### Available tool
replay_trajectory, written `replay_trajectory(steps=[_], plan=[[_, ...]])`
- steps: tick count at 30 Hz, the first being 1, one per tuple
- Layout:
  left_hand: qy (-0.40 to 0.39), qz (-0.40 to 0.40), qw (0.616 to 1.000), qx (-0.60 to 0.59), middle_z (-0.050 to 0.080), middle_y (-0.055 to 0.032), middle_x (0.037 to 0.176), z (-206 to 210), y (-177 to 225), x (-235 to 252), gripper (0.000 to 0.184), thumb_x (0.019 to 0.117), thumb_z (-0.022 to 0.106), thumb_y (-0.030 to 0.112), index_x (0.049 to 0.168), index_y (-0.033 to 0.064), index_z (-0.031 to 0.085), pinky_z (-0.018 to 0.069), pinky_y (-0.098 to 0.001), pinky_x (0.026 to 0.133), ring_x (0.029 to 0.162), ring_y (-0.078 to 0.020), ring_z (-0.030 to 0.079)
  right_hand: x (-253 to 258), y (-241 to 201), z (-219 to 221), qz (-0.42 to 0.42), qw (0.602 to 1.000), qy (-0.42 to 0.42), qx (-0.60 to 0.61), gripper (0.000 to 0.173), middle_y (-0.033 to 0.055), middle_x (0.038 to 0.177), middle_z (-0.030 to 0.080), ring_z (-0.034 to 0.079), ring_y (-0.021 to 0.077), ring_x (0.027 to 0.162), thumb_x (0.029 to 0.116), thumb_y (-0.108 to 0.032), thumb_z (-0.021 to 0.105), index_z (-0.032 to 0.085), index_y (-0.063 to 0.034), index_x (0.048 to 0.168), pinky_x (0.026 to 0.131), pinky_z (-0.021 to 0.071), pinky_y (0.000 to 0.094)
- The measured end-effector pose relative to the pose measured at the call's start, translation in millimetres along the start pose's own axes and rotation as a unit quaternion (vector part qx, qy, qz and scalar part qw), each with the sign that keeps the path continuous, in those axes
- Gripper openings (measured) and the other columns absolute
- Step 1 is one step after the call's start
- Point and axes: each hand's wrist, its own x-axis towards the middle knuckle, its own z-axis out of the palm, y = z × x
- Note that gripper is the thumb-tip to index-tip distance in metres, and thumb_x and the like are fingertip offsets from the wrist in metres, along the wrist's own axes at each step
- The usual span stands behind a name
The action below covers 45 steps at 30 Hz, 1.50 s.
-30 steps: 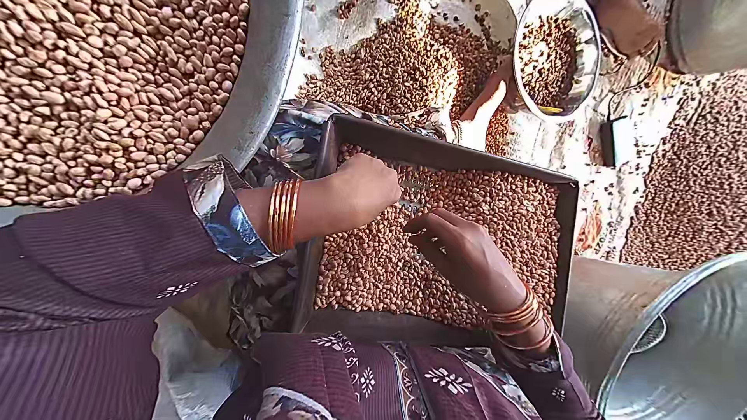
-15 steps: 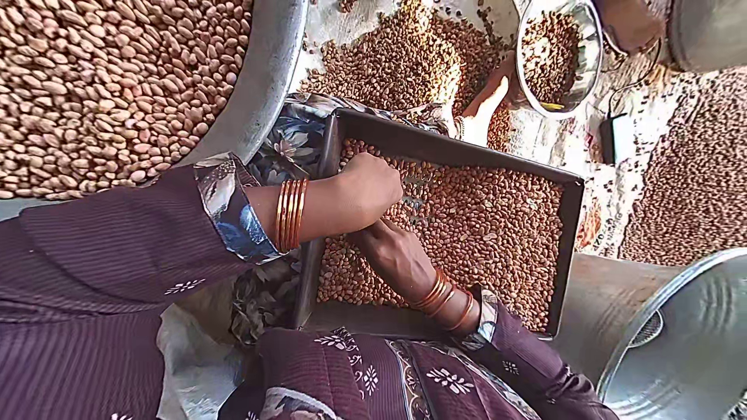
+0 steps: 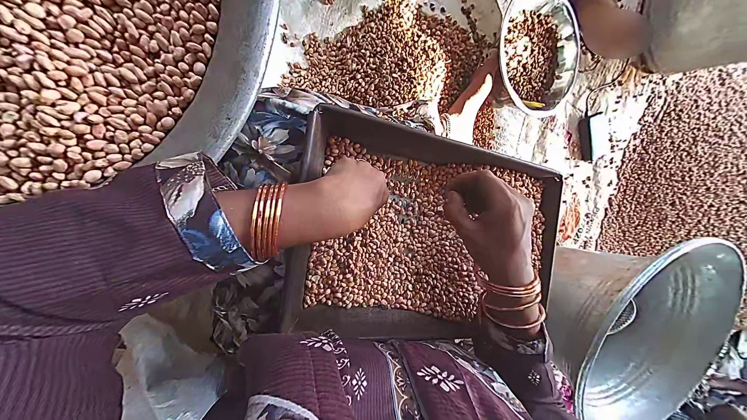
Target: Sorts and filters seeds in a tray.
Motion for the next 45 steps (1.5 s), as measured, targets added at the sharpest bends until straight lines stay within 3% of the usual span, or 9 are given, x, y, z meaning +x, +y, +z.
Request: replay_trajectory(steps=[4,8,14,16,20,23,34,40,45], plan=[[0.098,0.089,0.982,-0.132,0.06,-0.0061,0.084,-8,-17,6,0.026,0.1004,0.057,0.03,0.086,0.0107,0.065,0.0485,-0.0438,0.065,0.077,-0.0231,0.062,-1,7,-8,-0.016,1.0,0.012,0.008,0.015,0.0072,0.099,0.072,0.072,0.0095,0.082,0.0953,-0.012,0.066,0.072,-0.006,0.107,0.072,0.0616,0.0244],[0.103,0.188,0.878,-0.427,0.045,0.0039,0.064,-26,-18,-1,0.038,0.107,0.038,0.016,0.075,0.0131,0.057,0.0289,-0.0238,0.052,0.055,-0.0054,0.041,-4,-18,-11,-0.117,0.985,0.108,0.065,0.014,0.0111,0.101,0.071,0.071,0.0084,0.085,0.0937,-0.005,0.069,0.073,0.0003,0.105,0.075,0.0613,0.0209],[-0.004,0.148,0.669,-0.728,0.064,-0.0025,0.077,-21,-3,-6,0.04,0.1092,0.024,0.021,0.089,0.0104,0.056,0.0555,-0.0237,0.059,0.067,-0.0102,0.066,-2,-41,-14,-0.192,0.965,0.176,0.007,0.015,0.0117,0.1,0.077,0.073,0.0148,0.088,0.0937,-0.004,0.072,0.075,-0.0023,0.108,0.078,0.0579,0.0241],[0.003,0.121,0.708,-0.696,0.067,-0.0016,0.078,-23,-3,-5,0.044,0.1124,0.027,0.024,0.088,0.0095,0.06,0.0548,-0.0235,0.061,0.068,-0.0099,0.066,-3,-33,-16,-0.169,0.972,0.166,-0.003,0.015,0.0119,0.099,0.077,0.074,0.013,0.086,0.0962,-0.007,0.071,0.075,-0.0019,0.109,0.076,0.0599,0.0229],[0.177,0.092,0.909,-0.366,0.059,0.0015,0.078,-21,-18,3,0.026,0.1095,0.049,0.023,0.095,0.0114,0.067,0.0453,-0.0277,0.063,0.068,-0.0078,0.056,-5,-11,-13,-0.101,0.991,0.073,-0.058,0.012,0.0112,0.094,0.071,0.068,0.0159,0.079,0.0969,-0.011,0.067,0.075,-0.0058,0.104,0.069,0.0559,0.0264],[0.191,0.063,0.959,-0.202,0.059,-0.0041,0.087,-11,-26,12,0.023,0.1069,0.053,0.025,0.097,0.0094,0.067,0.051,-0.0385,0.069,0.079,-0.0183,0.061,-10,7,1,-0.08,0.993,-0.046,-0.069,0.014,0.008,0.092,0.069,0.068,0.0189,0.08,0.0988,-0.016,0.064,0.075,-0.0084,0.101,0.069,0.0571,0.0326],[0.182,0.072,0.979,0.057,0.059,-0.0167,0.106,13,1,30,0.013,0.0943,0.057,-0.012,0.102,-0.0026,0.063,0.053,-0.0435,0.069,0.095,-0.0338,0.065,-24,11,26,-0.119,0.971,-0.207,0.014,0.014,0.0084,0.091,0.067,0.067,0.0182,0.073,0.0968,-0.016,0.065,0.076,-0.0091,0.094,0.064,0.0582,0.0329],[0.18,0.081,0.979,0.041,0.06,-0.0179,0.106,17,3,32,0.012,0.0953,0.058,-0.009,0.105,-0.003,0.064,0.0538,-0.0465,0.073,0.096,-0.0359,0.065,-37,11,51,-0.15,0.972,-0.182,-0.021,0.015,0.0107,0.091,0.066,0.069,0.0242,0.077,0.0993,-0.014,0.063,0.074,-0.0073,0.092,0.063,0.0581,0.0362],[0.218,0.107,0.949,-0.2,0.058,-0.0075,0.093,9,-4,29,0.023,0.1016,0.055,0.026,0.095,0.0075,0.066,0.051,-0.0415,0.069,0.083,-0.0226,0.062,-39,2,56,-0.15,0.973,-0.152,-0.085,0.013,0.012,0.087,0.066,0.068,0.0269,0.073,0.0991,-0.011,0.062,0.073,-0.0051,0.093,0.058,0.0572,0.0376]])
